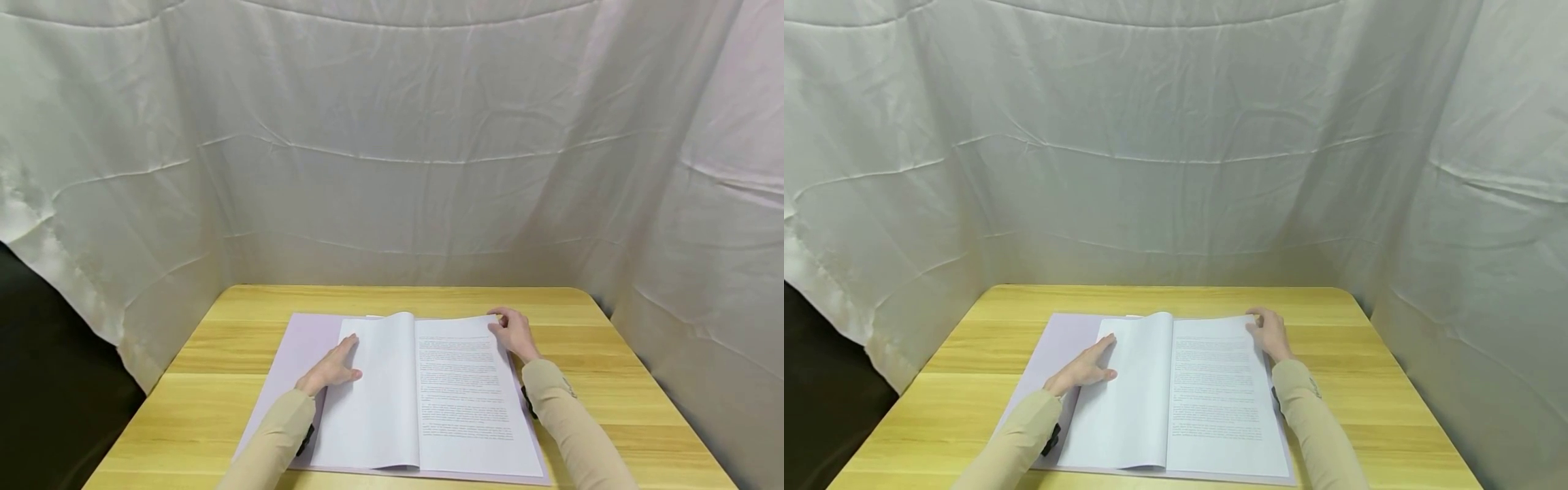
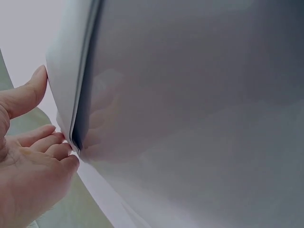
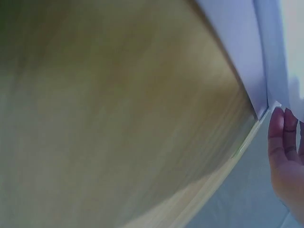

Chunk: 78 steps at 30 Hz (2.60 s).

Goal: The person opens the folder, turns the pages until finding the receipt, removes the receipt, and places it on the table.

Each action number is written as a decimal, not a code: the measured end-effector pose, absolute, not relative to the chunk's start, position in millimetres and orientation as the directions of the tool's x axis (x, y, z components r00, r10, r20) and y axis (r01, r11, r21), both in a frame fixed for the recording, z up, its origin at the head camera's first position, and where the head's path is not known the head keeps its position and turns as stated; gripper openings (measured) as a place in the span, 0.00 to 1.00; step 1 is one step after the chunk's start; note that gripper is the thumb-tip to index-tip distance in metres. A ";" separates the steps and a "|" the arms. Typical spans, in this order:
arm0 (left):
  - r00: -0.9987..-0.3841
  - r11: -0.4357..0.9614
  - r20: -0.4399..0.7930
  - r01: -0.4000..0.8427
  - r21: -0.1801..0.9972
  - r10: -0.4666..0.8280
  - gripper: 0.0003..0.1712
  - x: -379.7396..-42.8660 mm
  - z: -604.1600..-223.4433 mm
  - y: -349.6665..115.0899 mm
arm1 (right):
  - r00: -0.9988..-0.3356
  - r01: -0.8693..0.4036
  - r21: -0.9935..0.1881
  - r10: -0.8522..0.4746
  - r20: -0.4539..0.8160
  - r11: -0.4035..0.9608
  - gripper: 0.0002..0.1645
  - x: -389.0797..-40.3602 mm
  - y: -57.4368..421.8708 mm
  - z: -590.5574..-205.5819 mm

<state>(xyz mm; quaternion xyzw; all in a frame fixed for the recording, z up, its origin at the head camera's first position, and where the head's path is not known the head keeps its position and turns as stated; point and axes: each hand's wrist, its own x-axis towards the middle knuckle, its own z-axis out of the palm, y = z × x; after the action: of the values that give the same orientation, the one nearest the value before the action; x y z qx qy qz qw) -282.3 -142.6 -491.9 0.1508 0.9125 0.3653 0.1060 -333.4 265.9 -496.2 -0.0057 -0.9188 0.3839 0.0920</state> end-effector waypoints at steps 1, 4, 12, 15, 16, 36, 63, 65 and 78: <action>-0.932 0.687 -0.086 0.196 0.700 0.353 0.45 -282.4 -492.1 -142.6 | -0.983 -0.056 -0.703 0.085 0.164 0.709 0.20 -333.5 265.8 -496.4; -0.931 0.685 -0.086 0.197 0.701 0.355 0.45 -283.1 -493.0 -142.8 | -0.983 -0.047 -0.692 0.089 0.160 0.720 0.19 -333.9 265.4 -497.3; -0.932 0.690 -0.092 0.191 0.698 0.350 0.44 -283.6 -494.2 -141.9 | -0.979 -0.071 -0.678 0.081 0.189 0.732 0.17 -332.8 265.7 -497.3; -0.933 0.681 -0.103 0.174 0.711 0.346 0.44 -283.3 -494.0 -141.6 | -0.977 -0.082 -0.671 0.075 0.201 0.737 0.16 -332.6 266.1 -497.1; -0.933 0.678 -0.103 0.172 0.715 0.346 0.44 -283.1 -493.7 -141.4 | -0.976 -0.085 -0.667 0.074 0.205 0.740 0.15 -332.4 266.2 -496.9; -0.930 0.677 -0.112 0.168 0.717 0.349 0.44 -281.3 -492.9 -142.4 | -0.963 -0.072 -0.701 0.134 0.234 0.709 0.12 -327.1 266.6 -495.0; -0.873 0.662 -0.102 0.280 0.695 0.476 0.40 -279.9 -493.7 -144.4 | -0.945 -0.023 -0.929 -0.311 -0.100 0.369 0.53 -295.3 263.8 -482.1; -0.872 0.653 -0.095 0.283 0.702 0.480 0.40 -279.9 -494.6 -144.6 | -0.934 -0.002 -0.944 -0.337 -0.116 0.330 0.53 -292.9 264.1 -481.3; -0.862 0.639 -0.084 0.302 0.708 0.500 0.41 -270.6 -493.4 -145.8 | -0.878 0.031 -0.977 -0.462 -0.128 0.212 0.53 -272.9 260.1 -474.9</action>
<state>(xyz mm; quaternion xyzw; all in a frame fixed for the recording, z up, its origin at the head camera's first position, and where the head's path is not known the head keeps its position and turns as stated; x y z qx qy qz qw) -270.6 -145.8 -493.4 0.2241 0.8947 0.3611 0.1375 -272.9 260.1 -474.9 0.1432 -0.7519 0.6111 -0.2016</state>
